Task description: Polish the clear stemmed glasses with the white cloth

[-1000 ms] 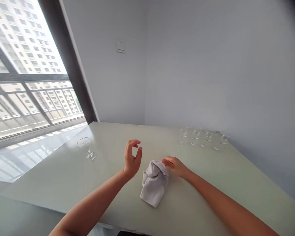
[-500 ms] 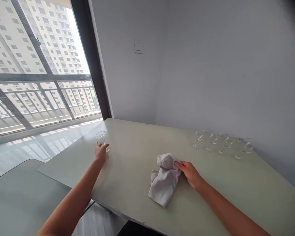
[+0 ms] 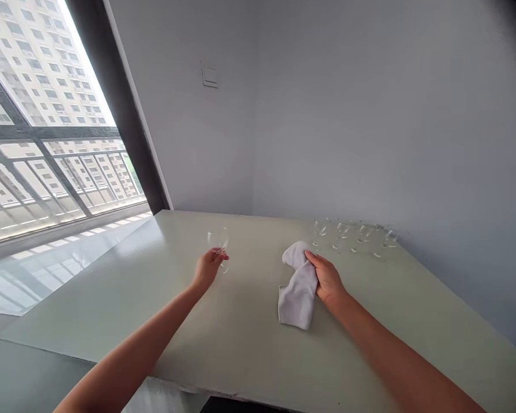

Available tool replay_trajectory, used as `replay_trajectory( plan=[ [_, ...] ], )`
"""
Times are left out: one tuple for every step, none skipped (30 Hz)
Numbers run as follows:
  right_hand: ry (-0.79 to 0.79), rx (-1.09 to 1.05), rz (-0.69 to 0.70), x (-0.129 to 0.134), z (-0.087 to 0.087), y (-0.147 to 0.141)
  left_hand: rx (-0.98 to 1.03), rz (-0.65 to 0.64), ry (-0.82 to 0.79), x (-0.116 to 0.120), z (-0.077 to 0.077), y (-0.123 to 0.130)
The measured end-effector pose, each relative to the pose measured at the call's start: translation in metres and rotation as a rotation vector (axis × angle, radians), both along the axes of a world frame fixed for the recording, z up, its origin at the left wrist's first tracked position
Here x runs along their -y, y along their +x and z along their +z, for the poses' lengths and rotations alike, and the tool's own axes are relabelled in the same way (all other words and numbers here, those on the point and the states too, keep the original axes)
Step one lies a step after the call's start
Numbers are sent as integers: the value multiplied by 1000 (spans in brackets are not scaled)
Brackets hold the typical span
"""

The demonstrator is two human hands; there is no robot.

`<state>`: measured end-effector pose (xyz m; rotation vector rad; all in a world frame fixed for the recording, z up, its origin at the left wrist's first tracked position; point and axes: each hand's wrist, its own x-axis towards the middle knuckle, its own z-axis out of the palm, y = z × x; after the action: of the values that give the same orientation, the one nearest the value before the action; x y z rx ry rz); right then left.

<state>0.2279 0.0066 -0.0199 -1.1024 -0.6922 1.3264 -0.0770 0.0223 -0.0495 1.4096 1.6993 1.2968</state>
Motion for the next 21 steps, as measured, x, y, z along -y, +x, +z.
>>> replay_trajectory(
  plan=[
    [88, 80, -41, 1, 6, -3, -23, -106, -8, 2, 2, 20],
    [198, 196, -73, 2, 12, -7, -2, -173, -24, 4, 5, 39],
    [335, 345, -95, 4, 17, -11, 21, -235, -44, 7, 7, 57],
    [496, 523, -101, 7, 21, -17, 45, -285, -61, 10, 9, 73],
    [672, 720, -87, 9, 24, -23, 44, -332, -78, 13, 11, 86],
    [850, 920, -54, 11, 25, -28, 0, -380, -99, 17, 12, 97],
    [1011, 1105, -16, 12, 24, -33, -75, -421, -119, 20, 13, 105],
    [1139, 1265, 20, 12, 21, -38, -166, -453, -138, 24, 13, 111],
    [1231, 1393, 44, 12, 17, -41, -251, -473, -155, 27, 14, 115],
    [1286, 1486, 50, 10, 12, -43, -312, -482, -170, 30, 15, 116],
    [1316, 1545, 37, 8, 7, -44, -361, -481, -168, 33, 15, 117],
    [1328, 1579, 20, 6, 2, -44, -415, -471, -144, 35, 16, 116],
    [1330, 1595, 6, 4, -2, -44, -488, -455, -97, 36, 16, 115],
    [1324, 1596, -6, 3, -5, -43, -592, -438, -34, 36, 17, 113],
    [1305, 1585, -13, 1, -7, -43, -712, -422, 45, 36, 17, 111],
    [1269, 1561, -14, -1, -7, -43, -833, -408, 131, 35, 16, 109],
    [1211, 1523, -12, -2, -6, -42, -937, -400, 215, 33, 15, 107],
    [1127, 1470, -2, -4, -4, -41, -1011, -396, 287, 31, 13, 105],
    [1020, 1399, 21, -7, -2, -40, -1067, -393, 354, 29, 11, 104],
    [888, 1307, 57, -10, 0, -38, -1110, -390, 415, 28, 9, 102],
    [739, 1194, 110, -13, 2, -35, -1137, -390, 468, 27, 6, 101]
  ],
)
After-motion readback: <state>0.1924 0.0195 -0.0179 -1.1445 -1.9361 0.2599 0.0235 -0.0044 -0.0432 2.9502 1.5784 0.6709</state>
